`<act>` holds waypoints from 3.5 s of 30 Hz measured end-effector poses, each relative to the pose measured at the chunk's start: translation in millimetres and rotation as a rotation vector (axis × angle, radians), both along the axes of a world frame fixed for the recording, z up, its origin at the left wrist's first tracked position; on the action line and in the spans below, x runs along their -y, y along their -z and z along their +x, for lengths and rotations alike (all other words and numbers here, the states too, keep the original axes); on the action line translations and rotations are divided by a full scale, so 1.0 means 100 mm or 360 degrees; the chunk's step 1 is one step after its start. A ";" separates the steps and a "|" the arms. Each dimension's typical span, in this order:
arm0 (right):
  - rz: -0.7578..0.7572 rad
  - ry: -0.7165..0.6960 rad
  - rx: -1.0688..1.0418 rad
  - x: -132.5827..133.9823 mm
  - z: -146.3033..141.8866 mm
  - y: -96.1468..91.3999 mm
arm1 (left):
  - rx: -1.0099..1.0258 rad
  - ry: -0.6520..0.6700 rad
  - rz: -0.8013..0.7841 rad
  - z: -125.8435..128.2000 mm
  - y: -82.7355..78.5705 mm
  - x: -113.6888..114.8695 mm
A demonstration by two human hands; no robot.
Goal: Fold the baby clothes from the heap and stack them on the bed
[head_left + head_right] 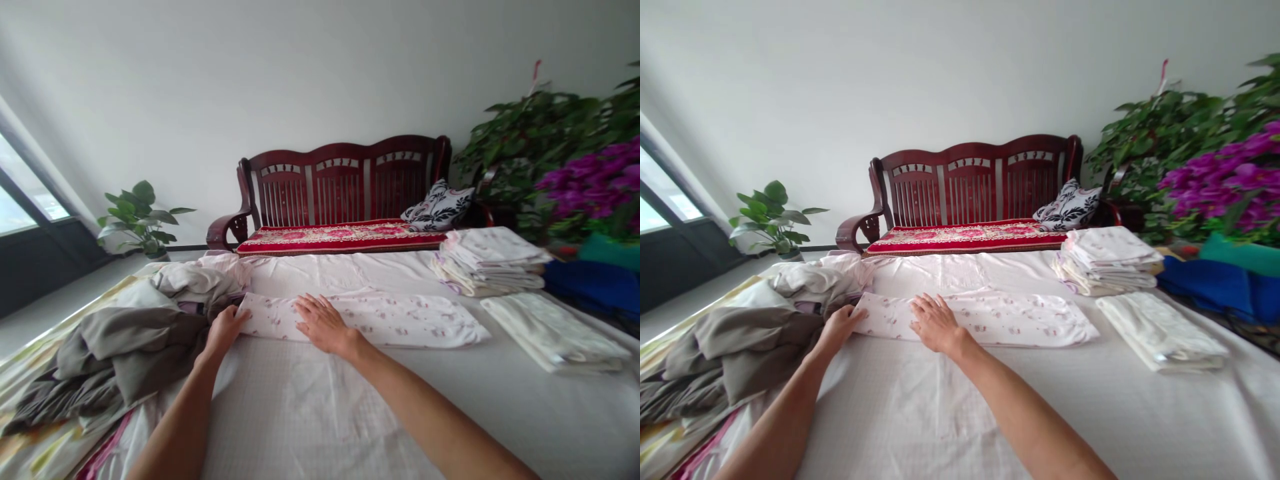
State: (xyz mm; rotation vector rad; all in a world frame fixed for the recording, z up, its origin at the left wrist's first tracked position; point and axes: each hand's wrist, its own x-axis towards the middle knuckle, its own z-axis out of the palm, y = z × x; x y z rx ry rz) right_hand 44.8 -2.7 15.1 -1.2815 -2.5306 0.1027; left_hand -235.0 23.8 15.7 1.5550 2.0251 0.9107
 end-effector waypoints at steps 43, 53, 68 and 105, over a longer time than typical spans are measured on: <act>-0.1097 0.0657 -0.1269 -0.01 0.08 -0.05 | -0.0800 0.1076 0.0404 0.92 0.29 0.10; -0.0991 0.0704 -0.0868 0.05 0.21 -0.12 | -0.0861 0.1090 0.0365 0.87 0.33 0.13; -0.0754 0.0735 -0.0575 0.07 0.34 -0.22 | -0.1069 0.1097 0.0288 0.91 0.32 0.17; -0.0055 0.0437 -0.0156 0.23 0.63 0.09 | -0.0717 0.0549 0.0124 0.87 0.16 0.15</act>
